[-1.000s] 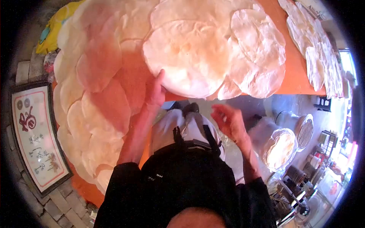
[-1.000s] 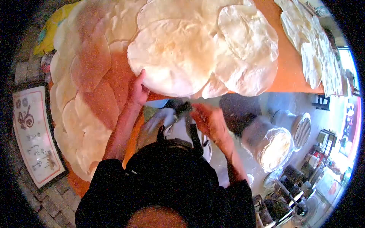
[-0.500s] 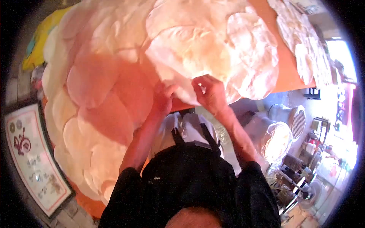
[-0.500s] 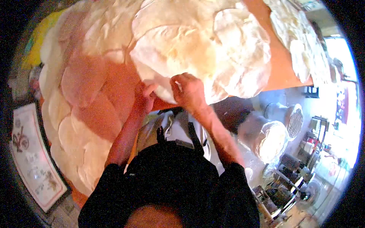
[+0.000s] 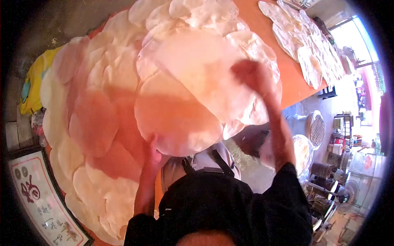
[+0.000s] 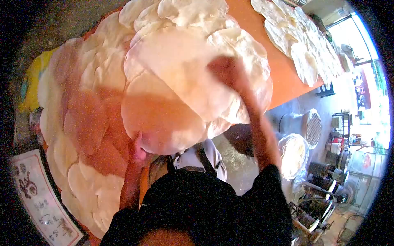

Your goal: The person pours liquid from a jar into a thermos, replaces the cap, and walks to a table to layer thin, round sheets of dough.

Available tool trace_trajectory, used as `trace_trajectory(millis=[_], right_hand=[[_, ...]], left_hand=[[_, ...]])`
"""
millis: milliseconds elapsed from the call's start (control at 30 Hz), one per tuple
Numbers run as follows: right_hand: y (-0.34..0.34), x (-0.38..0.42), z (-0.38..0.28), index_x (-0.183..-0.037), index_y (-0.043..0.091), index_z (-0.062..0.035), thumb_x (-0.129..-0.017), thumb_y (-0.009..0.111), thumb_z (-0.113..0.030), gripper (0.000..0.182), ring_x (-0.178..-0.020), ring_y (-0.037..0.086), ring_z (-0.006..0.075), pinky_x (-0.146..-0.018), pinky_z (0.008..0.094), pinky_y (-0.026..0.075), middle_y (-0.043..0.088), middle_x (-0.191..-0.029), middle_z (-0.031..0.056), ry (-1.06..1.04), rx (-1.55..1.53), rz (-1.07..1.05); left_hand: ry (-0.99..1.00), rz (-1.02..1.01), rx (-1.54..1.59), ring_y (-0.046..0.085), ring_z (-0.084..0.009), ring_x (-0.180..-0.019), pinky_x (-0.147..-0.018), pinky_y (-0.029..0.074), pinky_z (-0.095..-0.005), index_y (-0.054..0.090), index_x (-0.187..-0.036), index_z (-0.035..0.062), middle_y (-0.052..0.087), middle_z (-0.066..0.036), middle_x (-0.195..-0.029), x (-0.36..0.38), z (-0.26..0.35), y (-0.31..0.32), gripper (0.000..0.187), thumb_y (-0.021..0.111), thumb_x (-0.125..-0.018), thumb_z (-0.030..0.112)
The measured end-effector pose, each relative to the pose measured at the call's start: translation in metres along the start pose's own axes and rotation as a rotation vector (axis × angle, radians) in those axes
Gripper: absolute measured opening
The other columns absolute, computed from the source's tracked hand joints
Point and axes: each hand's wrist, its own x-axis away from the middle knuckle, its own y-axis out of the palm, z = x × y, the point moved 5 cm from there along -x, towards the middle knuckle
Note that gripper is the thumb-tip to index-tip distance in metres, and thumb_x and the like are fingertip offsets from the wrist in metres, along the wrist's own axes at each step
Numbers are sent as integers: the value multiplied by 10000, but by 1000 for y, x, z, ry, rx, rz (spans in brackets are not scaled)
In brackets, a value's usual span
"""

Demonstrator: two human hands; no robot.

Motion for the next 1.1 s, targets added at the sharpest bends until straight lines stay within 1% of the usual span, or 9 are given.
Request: trace_trajectory(millis=[100, 167, 333, 567, 667, 767, 1000, 1067, 1100], right_hand=[[-102, -67, -21, -841, 700, -128, -821, 606, -153, 100, -795, 667, 219, -641, 354, 522, 706, -878, 40, -630, 598, 180], [-135, -115, -66, -841, 701, -37, -846, 629, -177, 158, -747, 662, 230, -655, 353, 523, 697, -836, 153, -152, 1569, 155], [-195, -150, -117, -757, 622, -18, -778, 585, -87, 81, -573, 578, 314, -516, 431, 438, 570, -641, 185, -687, 1112, 680], [-35, -138, 78, -977, 712, -167, -829, 640, -302, 213, -796, 677, 304, -655, 409, 539, 695, -865, 97, -306, 866, 196], [69, -29, 20, -1184, 647, -63, -828, 709, -422, 509, -1054, 627, 340, -941, 432, 489, 669, -1103, 180, -44, 39, -514], [122, 52, -35, -1237, 584, 10, -810, 668, -582, 735, -977, 636, 431, -884, 484, 499, 657, -1047, 273, -150, 212, -642], [60, 8, 6, -740, 665, -50, -778, 624, -200, 160, -664, 635, 308, -616, 450, 511, 612, -676, 197, 69, 365, -322], [-27, -25, 10, -782, 669, -58, -788, 611, -186, 141, -741, 634, 327, -688, 443, 510, 644, -790, 178, -261, 312, -47], [-72, -35, -23, -937, 703, -24, -774, 632, 10, 181, -757, 598, 155, -708, 334, 509, 686, -855, 85, -265, 676, -107]], left_hand=[[26, 84, -17, 567, -241, -1132, -977, 463, -404, 518, -1307, 63, 595, -66, -1241, 2, 3, 5, 436, 626, -927, 247], [43, 88, -22, 569, -260, -1134, -962, 476, -425, 504, -1318, 51, 591, -82, -1248, -1, -1, 6, 448, 616, -929, 241], [-136, 154, 48, 575, -290, -1137, -974, 466, -453, 483, -1342, 38, 586, -100, -1260, 22, 16, 62, 482, 549, -953, 315], [-23, -157, 249, 518, -311, -1227, -1009, 428, -468, 445, -1385, 53, 547, -113, -1339, 45, 37, 101, 562, 512, -952, 403], [2, -305, 370, 493, -327, -1262, -1024, 414, -494, 395, -1424, 58, 514, -126, -1381, 58, 47, 133, 609, 510, -957, 431], [47, -390, 350, 479, -344, -1280, -1053, 388, -527, 337, -1460, 61, 484, -145, -1409, 43, 43, 140, 657, 507, -961, 453], [32, -501, 107, 520, -388, -1226, -1023, 425, -526, 380, -1424, 28, 541, -200, -1322, 23, 41, 204, 629, 487, -971, 453], [28, -429, -41, 574, -362, -1153, -966, 468, -470, 430, -1377, 28, 582, -193, -1255, 28, 40, 203, 600, 506, -963, 456], [16, -417, -94, 583, -351, -1139, -951, 478, -456, 441, -1362, 30, 588, -186, -1243, 29, 36, 197, 592, 514, -959, 457]])
